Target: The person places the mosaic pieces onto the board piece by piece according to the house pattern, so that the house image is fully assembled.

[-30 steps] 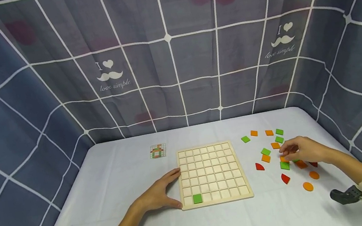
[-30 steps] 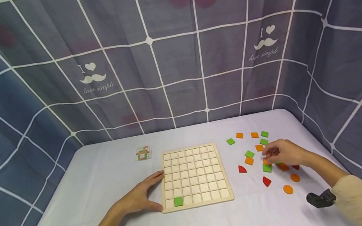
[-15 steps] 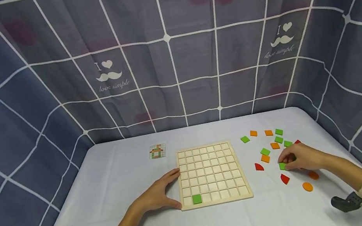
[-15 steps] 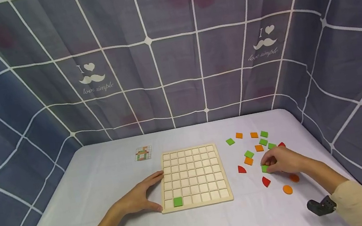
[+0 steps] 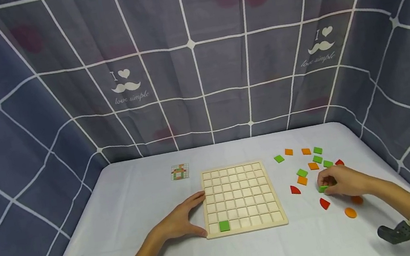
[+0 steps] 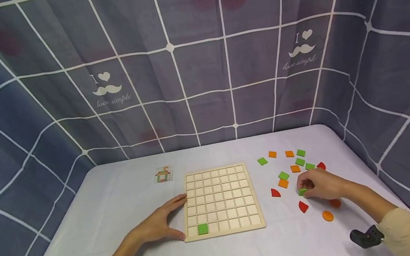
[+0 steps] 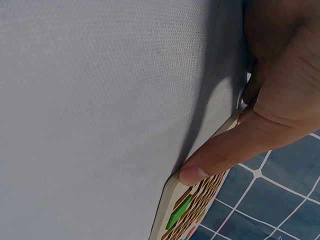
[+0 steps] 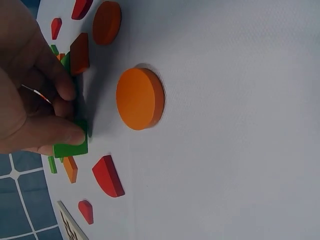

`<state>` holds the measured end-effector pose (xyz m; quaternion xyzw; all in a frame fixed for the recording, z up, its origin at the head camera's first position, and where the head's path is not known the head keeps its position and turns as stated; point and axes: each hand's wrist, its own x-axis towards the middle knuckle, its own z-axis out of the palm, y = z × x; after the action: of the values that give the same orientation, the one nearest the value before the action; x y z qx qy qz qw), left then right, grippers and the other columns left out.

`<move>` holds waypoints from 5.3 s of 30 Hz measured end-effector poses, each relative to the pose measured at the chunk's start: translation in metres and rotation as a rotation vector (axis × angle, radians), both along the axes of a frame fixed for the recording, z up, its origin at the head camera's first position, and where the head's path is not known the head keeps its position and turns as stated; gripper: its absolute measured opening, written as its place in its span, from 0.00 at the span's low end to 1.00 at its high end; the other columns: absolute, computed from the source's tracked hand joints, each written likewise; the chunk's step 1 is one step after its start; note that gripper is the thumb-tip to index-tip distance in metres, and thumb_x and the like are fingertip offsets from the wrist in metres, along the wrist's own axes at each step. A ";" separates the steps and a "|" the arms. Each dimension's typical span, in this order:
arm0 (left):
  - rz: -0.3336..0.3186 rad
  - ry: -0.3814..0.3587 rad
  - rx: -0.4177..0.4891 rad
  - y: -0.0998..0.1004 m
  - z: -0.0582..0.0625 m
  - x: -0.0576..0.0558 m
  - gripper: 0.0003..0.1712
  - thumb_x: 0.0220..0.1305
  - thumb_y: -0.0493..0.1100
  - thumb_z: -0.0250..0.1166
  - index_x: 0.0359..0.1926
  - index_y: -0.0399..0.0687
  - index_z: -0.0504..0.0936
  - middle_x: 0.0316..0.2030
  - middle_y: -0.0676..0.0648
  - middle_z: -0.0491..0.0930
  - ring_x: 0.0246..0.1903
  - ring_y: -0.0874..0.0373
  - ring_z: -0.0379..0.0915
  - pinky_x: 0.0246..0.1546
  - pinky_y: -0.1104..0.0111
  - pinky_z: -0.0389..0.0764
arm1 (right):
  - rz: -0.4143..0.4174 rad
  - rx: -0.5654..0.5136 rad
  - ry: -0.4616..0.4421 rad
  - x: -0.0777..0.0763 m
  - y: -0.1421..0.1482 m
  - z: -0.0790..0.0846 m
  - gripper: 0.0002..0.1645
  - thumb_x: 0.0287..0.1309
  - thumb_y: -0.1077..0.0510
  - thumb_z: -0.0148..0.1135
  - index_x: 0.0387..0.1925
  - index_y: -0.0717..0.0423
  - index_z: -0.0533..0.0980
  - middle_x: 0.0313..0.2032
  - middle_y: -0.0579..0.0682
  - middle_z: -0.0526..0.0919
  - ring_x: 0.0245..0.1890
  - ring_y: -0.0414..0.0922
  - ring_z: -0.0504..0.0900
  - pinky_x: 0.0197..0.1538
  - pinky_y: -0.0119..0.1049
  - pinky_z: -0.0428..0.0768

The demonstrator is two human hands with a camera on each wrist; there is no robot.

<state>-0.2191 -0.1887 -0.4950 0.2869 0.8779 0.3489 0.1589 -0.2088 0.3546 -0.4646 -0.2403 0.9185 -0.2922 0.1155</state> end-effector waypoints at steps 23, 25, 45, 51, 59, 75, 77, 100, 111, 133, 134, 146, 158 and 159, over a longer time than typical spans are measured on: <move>-0.010 -0.007 0.001 0.000 0.001 -0.001 0.65 0.46 0.57 0.85 0.80 0.44 0.61 0.80 0.52 0.53 0.78 0.48 0.45 0.75 0.49 0.53 | 0.072 -0.165 -0.058 -0.025 -0.059 0.010 0.04 0.62 0.61 0.72 0.37 0.49 0.86 0.30 0.43 0.85 0.29 0.42 0.80 0.34 0.33 0.80; -0.011 -0.010 0.004 0.000 0.001 -0.001 0.65 0.46 0.57 0.85 0.80 0.44 0.61 0.80 0.52 0.53 0.78 0.48 0.45 0.75 0.49 0.53 | 0.088 -0.187 -0.081 -0.027 -0.068 0.008 0.03 0.63 0.62 0.72 0.37 0.50 0.87 0.28 0.45 0.86 0.27 0.44 0.81 0.32 0.33 0.80; -0.010 0.000 -0.008 0.001 0.002 0.002 0.65 0.47 0.56 0.85 0.80 0.43 0.60 0.80 0.50 0.52 0.79 0.48 0.44 0.75 0.49 0.53 | 0.225 -0.221 -0.043 -0.042 -0.150 0.005 0.06 0.61 0.64 0.71 0.35 0.49 0.85 0.30 0.39 0.85 0.32 0.40 0.83 0.40 0.35 0.84; -0.011 -0.015 -0.004 0.001 0.005 0.002 0.65 0.47 0.55 0.85 0.79 0.42 0.60 0.80 0.49 0.52 0.79 0.47 0.44 0.75 0.49 0.52 | 0.265 -0.235 -0.052 -0.045 -0.172 0.005 0.06 0.62 0.64 0.71 0.36 0.49 0.85 0.31 0.39 0.86 0.32 0.40 0.84 0.40 0.36 0.84; -0.017 -0.007 -0.005 0.000 0.004 0.000 0.64 0.47 0.56 0.85 0.80 0.44 0.60 0.80 0.50 0.51 0.79 0.48 0.43 0.75 0.50 0.52 | 0.327 -0.254 -0.080 -0.047 -0.209 0.003 0.05 0.62 0.63 0.73 0.37 0.50 0.86 0.31 0.39 0.86 0.33 0.39 0.84 0.41 0.35 0.85; -0.031 -0.008 -0.009 -0.001 0.004 -0.002 0.64 0.49 0.55 0.84 0.80 0.44 0.60 0.81 0.51 0.51 0.79 0.49 0.44 0.75 0.49 0.54 | 0.369 -0.215 -0.103 -0.041 -0.261 -0.008 0.03 0.63 0.63 0.72 0.37 0.51 0.86 0.30 0.35 0.86 0.33 0.35 0.84 0.42 0.32 0.84; -0.033 -0.007 -0.008 -0.001 0.004 -0.002 0.64 0.49 0.55 0.84 0.80 0.44 0.60 0.81 0.51 0.51 0.79 0.49 0.44 0.75 0.49 0.54 | 0.368 -0.193 -0.093 -0.042 -0.263 -0.008 0.04 0.63 0.63 0.72 0.37 0.51 0.87 0.30 0.35 0.86 0.32 0.34 0.84 0.41 0.32 0.84; -0.017 -0.014 0.003 0.000 0.006 -0.002 0.64 0.48 0.56 0.85 0.80 0.44 0.61 0.80 0.50 0.52 0.79 0.47 0.44 0.75 0.49 0.52 | 0.348 -0.082 0.050 -0.037 -0.274 -0.007 0.04 0.60 0.61 0.75 0.37 0.56 0.90 0.32 0.35 0.83 0.33 0.31 0.79 0.38 0.28 0.81; -0.020 -0.008 0.001 0.000 0.003 -0.002 0.64 0.47 0.57 0.85 0.80 0.44 0.61 0.80 0.50 0.52 0.78 0.47 0.44 0.75 0.48 0.53 | 0.374 -0.072 0.046 -0.033 -0.269 -0.007 0.12 0.58 0.64 0.76 0.45 0.56 0.87 0.38 0.41 0.86 0.35 0.32 0.80 0.41 0.28 0.81; -0.012 0.012 0.006 -0.001 0.004 -0.002 0.65 0.46 0.56 0.85 0.79 0.43 0.61 0.80 0.50 0.53 0.78 0.46 0.45 0.75 0.47 0.53 | 0.236 -0.117 -0.051 -0.050 -0.143 0.030 0.15 0.64 0.68 0.68 0.52 0.60 0.84 0.47 0.50 0.86 0.44 0.43 0.84 0.50 0.38 0.84; -0.013 0.010 0.005 -0.002 0.004 -0.002 0.65 0.46 0.56 0.85 0.79 0.43 0.61 0.80 0.50 0.53 0.78 0.46 0.45 0.75 0.47 0.53 | 0.216 -0.118 -0.056 -0.051 -0.136 0.032 0.15 0.64 0.68 0.68 0.52 0.61 0.84 0.48 0.51 0.86 0.44 0.43 0.83 0.50 0.38 0.84; -0.011 0.000 -0.002 -0.001 0.003 -0.001 0.64 0.46 0.56 0.85 0.79 0.43 0.61 0.80 0.51 0.52 0.79 0.47 0.44 0.75 0.49 0.52 | 0.073 -0.067 -0.104 -0.057 -0.071 0.040 0.17 0.66 0.67 0.67 0.56 0.64 0.82 0.51 0.58 0.84 0.50 0.52 0.82 0.51 0.42 0.83; -0.010 0.000 -0.007 0.001 0.000 -0.002 0.65 0.46 0.56 0.85 0.80 0.45 0.61 0.80 0.53 0.53 0.79 0.49 0.44 0.76 0.50 0.52 | -0.018 -0.002 -0.127 -0.069 -0.025 0.017 0.14 0.62 0.69 0.69 0.49 0.61 0.85 0.48 0.54 0.85 0.50 0.56 0.82 0.58 0.57 0.80; -0.009 0.001 -0.008 0.000 0.000 -0.002 0.65 0.46 0.56 0.85 0.80 0.45 0.61 0.80 0.53 0.53 0.79 0.49 0.44 0.76 0.50 0.52 | -0.012 -0.002 -0.127 -0.070 -0.023 0.015 0.14 0.62 0.69 0.69 0.49 0.60 0.86 0.48 0.54 0.86 0.49 0.55 0.82 0.58 0.56 0.80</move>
<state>-0.2212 -0.1883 -0.4950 0.2905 0.8781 0.3444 0.1612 -0.2786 0.3314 -0.4497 -0.2157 0.9105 -0.3084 0.1714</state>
